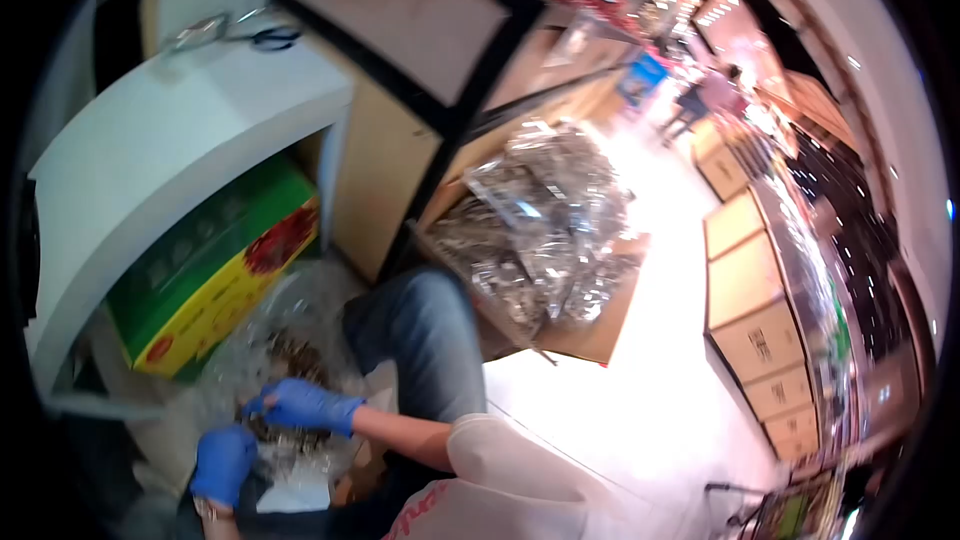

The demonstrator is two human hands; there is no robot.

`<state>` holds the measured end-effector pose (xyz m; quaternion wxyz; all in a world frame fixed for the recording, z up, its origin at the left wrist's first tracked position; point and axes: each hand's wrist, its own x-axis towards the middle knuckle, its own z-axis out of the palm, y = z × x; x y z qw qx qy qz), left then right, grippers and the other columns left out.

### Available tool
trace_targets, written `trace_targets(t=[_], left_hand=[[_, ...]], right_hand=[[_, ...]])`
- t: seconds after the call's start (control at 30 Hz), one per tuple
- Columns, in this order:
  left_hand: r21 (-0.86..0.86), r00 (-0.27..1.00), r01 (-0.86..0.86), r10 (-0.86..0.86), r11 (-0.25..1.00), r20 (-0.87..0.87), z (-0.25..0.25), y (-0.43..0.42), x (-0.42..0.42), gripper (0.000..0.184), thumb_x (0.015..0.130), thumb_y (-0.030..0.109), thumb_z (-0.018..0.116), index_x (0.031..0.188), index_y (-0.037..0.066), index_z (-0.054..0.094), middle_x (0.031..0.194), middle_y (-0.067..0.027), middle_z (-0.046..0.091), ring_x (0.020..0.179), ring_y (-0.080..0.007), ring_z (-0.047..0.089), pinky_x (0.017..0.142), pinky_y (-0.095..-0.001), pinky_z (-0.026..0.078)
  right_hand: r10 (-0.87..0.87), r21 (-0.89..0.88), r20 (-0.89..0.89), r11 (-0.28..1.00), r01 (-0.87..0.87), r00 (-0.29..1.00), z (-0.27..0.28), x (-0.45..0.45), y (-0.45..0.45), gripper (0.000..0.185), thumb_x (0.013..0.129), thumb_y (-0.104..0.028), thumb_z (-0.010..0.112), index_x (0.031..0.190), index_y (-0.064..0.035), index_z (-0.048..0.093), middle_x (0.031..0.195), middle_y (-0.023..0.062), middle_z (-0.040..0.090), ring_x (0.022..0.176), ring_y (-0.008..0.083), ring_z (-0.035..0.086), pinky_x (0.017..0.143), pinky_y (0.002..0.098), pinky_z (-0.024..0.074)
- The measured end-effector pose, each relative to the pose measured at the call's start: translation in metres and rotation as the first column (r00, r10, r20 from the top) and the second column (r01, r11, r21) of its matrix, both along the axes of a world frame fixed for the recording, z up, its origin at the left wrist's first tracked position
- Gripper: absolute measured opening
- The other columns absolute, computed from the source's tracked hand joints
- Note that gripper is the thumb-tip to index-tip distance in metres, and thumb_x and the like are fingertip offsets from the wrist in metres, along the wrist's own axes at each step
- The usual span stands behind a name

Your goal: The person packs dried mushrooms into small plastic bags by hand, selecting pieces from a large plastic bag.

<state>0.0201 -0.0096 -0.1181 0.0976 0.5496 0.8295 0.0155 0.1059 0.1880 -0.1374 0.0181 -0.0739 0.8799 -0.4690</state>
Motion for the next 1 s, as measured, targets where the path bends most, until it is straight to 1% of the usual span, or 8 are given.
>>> trace_targets(t=[0.1,0.17,0.27,0.4,0.5,0.6,0.83,1.0], left_hand=[[0.041,0.990,0.078,-0.083,0.996,0.118,0.012,0.001,0.008,0.011,0.067,0.018,0.060,0.059,0.011,0.062,0.060,-0.0122,0.057,0.053,-0.0312,0.058,0.051,-0.0412,0.046],[0.048,0.933,-0.272,0.276,0.961,-0.232,-0.003,-0.006,0.034,0.012,0.066,0.019,0.061,0.058,0.010,0.062,0.061,-0.0127,0.057,0.055,-0.0313,0.058,0.052,-0.0420,0.046],[-0.173,0.998,0.050,-0.042,0.984,0.051,-0.030,-0.021,0.005,0.005,0.064,0.017,0.067,0.067,0.012,0.066,0.069,-0.0091,0.062,0.063,-0.0267,0.064,0.057,-0.0375,0.051],[-0.206,0.981,-0.101,0.133,0.973,0.144,0.024,-0.044,-0.002,0.006,0.069,0.016,0.060,0.066,0.013,0.065,0.070,-0.0099,0.061,0.060,-0.0264,0.061,0.051,-0.0384,0.047],[-0.133,0.945,-0.251,0.272,0.959,0.180,0.040,-0.065,0.004,0.013,0.079,0.020,0.057,0.071,0.010,0.061,0.070,-0.0118,0.059,0.065,-0.0300,0.058,0.056,-0.0404,0.044],[-0.042,0.861,-0.393,0.384,0.918,0.333,0.042,-0.085,-0.005,0.010,0.080,0.018,0.057,0.080,0.010,0.063,0.081,-0.0092,0.062,0.070,-0.0302,0.060,0.061,-0.0377,0.047],[-0.067,0.755,-0.545,0.524,0.836,0.394,0.055,-0.106,-0.012,0.015,0.079,0.012,0.060,0.093,0.011,0.066,0.094,-0.0077,0.065,0.079,-0.0290,0.062,0.066,-0.0330,0.050],[-0.020,0.866,-0.437,0.426,0.899,0.262,0.053,-0.105,-0.004,0.014,0.077,0.012,0.059,0.091,0.012,0.063,0.087,-0.0028,0.063,0.073,-0.0203,0.061,0.061,-0.0317,0.049]], right_hand=[[0.189,0.215,0.072,0.956,-0.201,0.979,0.003,-0.003,-0.004,0.041,0.080,-0.021,0.058,0.119,-0.0104,0.055,0.089,0.0152,0.059,0.082,0.0338,0.059,0.071,0.0416,0.0484],[0.164,0.225,0.054,0.959,-0.172,0.985,0.014,-0.004,-0.006,0.037,0.080,-0.021,0.058,0.116,-0.0107,0.058,0.090,0.0156,0.060,0.081,0.0331,0.060,0.069,0.0414,0.0487],[-0.029,-0.060,0.102,0.998,0.035,0.994,0.013,-0.013,0.006,0.031,0.086,-0.021,0.056,0.114,-0.0108,0.061,0.099,0.0161,0.063,0.087,0.0318,0.061,0.072,0.0382,0.0495],[-0.333,-0.525,0.332,0.713,0.466,0.883,-0.048,-0.020,0.024,0.026,0.087,-0.018,0.059,0.108,-0.0033,0.063,0.099,0.0162,0.066,0.088,0.0199,0.064,0.078,0.0325,0.0497],[-0.494,0.036,0.210,0.867,0.498,0.844,-0.091,-0.023,0.041,0.024,0.084,-0.024,0.061,0.085,-0.0011,0.066,0.083,0.0175,0.066,0.076,0.0275,0.065,0.068,0.0360,0.0491],[-0.413,-0.157,0.300,0.868,0.472,0.860,-0.151,-0.025,0.035,0.020,0.084,-0.019,0.060,0.095,-0.0028,0.066,0.082,0.0133,0.067,0.074,0.0190,0.064,0.070,0.0297,0.0494],[0.021,0.191,0.587,0.968,-0.163,0.809,-0.279,0.019,-0.039,0.029,0.079,-0.019,0.057,0.105,-0.0079,0.064,0.098,0.0128,0.064,0.078,0.0289,0.063,0.077,0.0385,0.0489],[0.310,0.381,0.414,0.795,-0.472,0.856,-0.319,0.030,-0.090,0.028,0.079,-0.014,0.054,0.105,-0.0085,0.062,0.130,0.0152,0.045,0.125,0.0315,0.038,0.104,0.0354,0.0322]])
